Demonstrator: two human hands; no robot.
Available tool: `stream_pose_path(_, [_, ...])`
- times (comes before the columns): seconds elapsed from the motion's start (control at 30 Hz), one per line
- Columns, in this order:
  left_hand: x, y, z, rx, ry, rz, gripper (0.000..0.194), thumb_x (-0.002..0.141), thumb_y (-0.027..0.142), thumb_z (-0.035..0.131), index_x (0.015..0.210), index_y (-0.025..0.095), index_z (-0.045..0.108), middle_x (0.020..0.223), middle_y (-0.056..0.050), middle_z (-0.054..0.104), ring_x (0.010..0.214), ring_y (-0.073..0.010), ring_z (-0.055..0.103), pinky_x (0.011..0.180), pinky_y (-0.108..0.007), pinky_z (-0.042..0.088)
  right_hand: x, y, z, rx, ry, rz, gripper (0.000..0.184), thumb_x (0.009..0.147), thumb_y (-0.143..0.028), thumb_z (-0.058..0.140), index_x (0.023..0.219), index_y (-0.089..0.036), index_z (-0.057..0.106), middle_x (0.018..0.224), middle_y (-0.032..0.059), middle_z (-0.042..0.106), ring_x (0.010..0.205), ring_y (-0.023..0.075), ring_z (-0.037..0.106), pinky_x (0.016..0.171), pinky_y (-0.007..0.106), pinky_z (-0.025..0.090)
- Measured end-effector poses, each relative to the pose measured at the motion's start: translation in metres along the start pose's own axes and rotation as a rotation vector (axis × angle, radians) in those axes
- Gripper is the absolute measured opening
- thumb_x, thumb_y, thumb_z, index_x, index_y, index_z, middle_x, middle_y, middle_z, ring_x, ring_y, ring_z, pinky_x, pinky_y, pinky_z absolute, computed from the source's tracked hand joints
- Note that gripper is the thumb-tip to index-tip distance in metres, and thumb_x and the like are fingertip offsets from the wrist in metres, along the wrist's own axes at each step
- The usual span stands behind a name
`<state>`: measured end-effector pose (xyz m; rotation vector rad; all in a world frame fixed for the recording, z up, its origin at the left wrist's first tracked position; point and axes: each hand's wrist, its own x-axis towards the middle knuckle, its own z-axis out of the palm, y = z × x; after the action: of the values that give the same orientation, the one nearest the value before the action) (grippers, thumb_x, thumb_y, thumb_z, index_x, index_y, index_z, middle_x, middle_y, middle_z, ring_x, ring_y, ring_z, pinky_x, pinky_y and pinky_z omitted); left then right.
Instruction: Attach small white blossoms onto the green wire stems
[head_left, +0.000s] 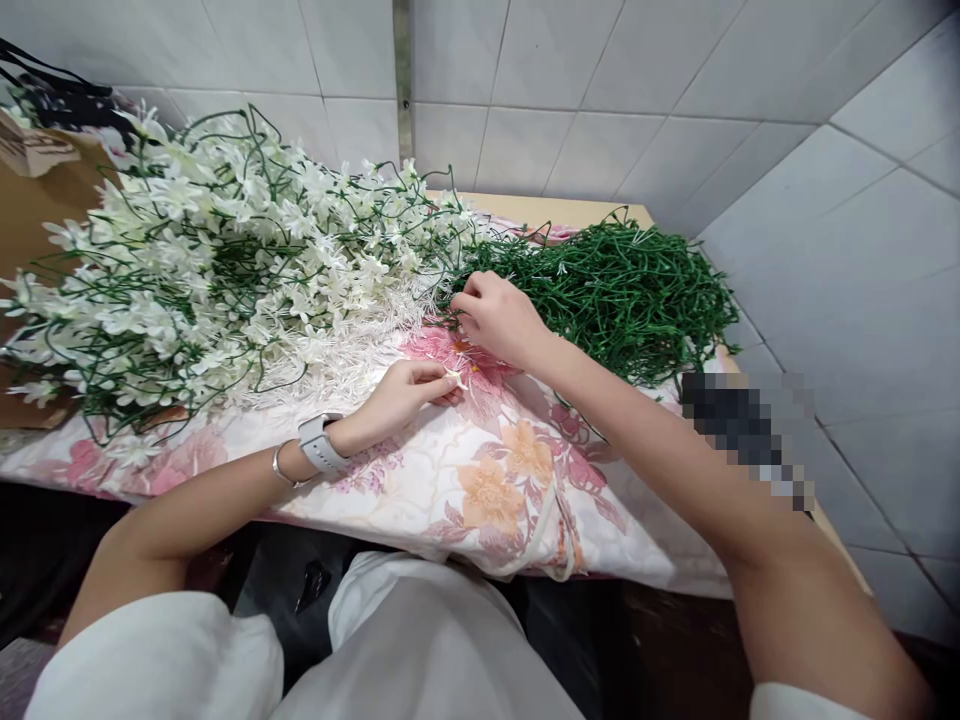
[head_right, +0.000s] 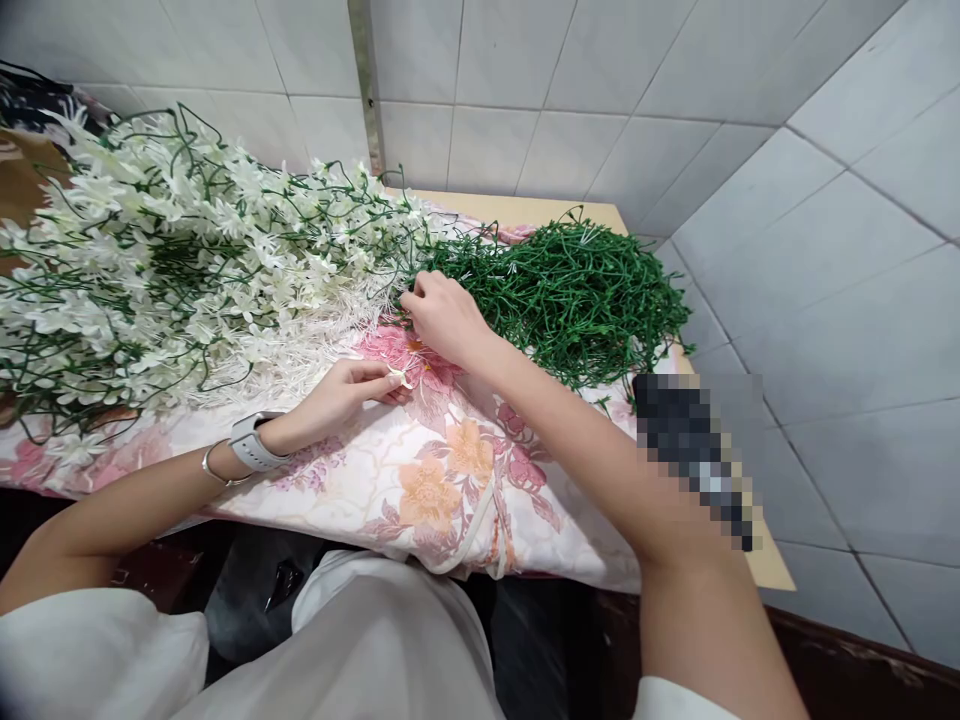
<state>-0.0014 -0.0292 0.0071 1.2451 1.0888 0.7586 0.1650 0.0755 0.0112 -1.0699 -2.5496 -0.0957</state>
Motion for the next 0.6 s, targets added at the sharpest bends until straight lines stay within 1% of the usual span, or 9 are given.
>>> stream_pose_path(0.1, [0.0,0.001,0.0,-0.04,-0.001,-0.014,0.026,0.078,0.036,0.066,0.076,0.01,0.069,0.078,-0.007,0.069,0.077,-0.0151,0.062,0.078,-0.029,0.047,0.009,-0.007,0.007,-0.101,-0.057,-0.06,0.018,0.081,-0.005,0.049,0.078,-0.014,0.064,0.093,0.0152,0.059,0.089,0.0257,0.05,0.069,0.036,0.038])
stream_pose_path(0.17, [0.0,0.002,0.001,-0.079,-0.001,-0.027,0.024,0.077,0.034,0.066,0.076,0.01,0.07,0.078,-0.007,0.069,0.078,-0.0153,0.062,0.079,-0.029,0.047,0.008,-0.01,0.004,-0.065,-0.052,-0.038,0.017,0.081,-0.004,0.049,0.076,-0.014,0.061,0.092,0.0149,0.059,0.089,0.0252,0.05,0.07,0.036,0.038])
stream_pose_path(0.23, [0.0,0.003,0.001,-0.126,0.0,-0.036,0.021,0.075,0.031,0.067,0.075,0.01,0.07,0.078,-0.008,0.069,0.078,-0.0152,0.063,0.079,-0.029,0.048,0.004,-0.009,-0.003,0.054,0.0,0.029,0.015,0.081,-0.004,0.049,0.077,-0.015,0.058,0.091,0.0125,0.059,0.085,0.0223,0.051,0.069,0.035,0.039])
stream_pose_path(0.3, [0.0,0.003,0.002,-0.166,0.006,-0.045,0.018,0.074,0.028,0.067,0.074,0.01,0.07,0.078,-0.008,0.069,0.078,-0.0147,0.063,0.079,-0.028,0.048,-0.002,-0.005,-0.014,0.251,0.084,0.119,0.011,0.082,-0.006,0.051,0.079,-0.017,0.054,0.086,0.0079,0.059,0.078,0.0176,0.053,0.068,0.032,0.04])
stream_pose_path(0.4, [0.0,0.002,0.002,-0.229,0.022,-0.06,0.016,0.073,0.026,0.068,0.072,0.01,0.068,0.076,-0.007,0.068,0.076,-0.0139,0.063,0.079,-0.028,0.048,-0.016,0.001,-0.026,0.682,0.187,0.287,0.009,0.084,-0.014,0.054,0.08,-0.02,0.049,0.073,-0.0001,0.06,0.062,0.0111,0.053,0.059,0.027,0.042])
stream_pose_path(0.5, [0.0,0.002,0.002,-0.289,0.041,-0.067,0.015,0.072,0.025,0.069,0.071,0.01,0.067,0.076,-0.006,0.068,0.075,-0.0132,0.063,0.079,-0.027,0.048,-0.034,0.002,-0.031,1.086,0.186,0.446,0.013,0.08,-0.023,0.061,0.081,-0.022,0.048,0.066,-0.0036,0.061,0.05,0.0077,0.05,0.047,0.023,0.04])
stream_pose_path(0.53, [0.0,0.002,0.002,-0.296,0.044,-0.068,0.015,0.072,0.025,0.07,0.072,0.01,0.067,0.077,-0.006,0.068,0.075,-0.0131,0.063,0.078,-0.027,0.048,-0.041,0.001,-0.031,1.174,0.172,0.488,0.016,0.078,-0.025,0.065,0.082,-0.021,0.05,0.065,-0.0038,0.062,0.049,0.0071,0.05,0.046,0.023,0.04])
stream_pose_path(0.6, [0.001,0.002,0.002,-0.299,0.045,-0.077,0.017,0.073,0.026,0.07,0.075,0.01,0.068,0.08,-0.008,0.069,0.076,-0.0137,0.064,0.079,-0.027,0.048,-0.053,-0.003,-0.03,1.306,0.144,0.565,0.023,0.072,-0.028,0.073,0.086,-0.02,0.057,0.068,-0.0031,0.064,0.052,0.0071,0.054,0.049,0.022,0.044])
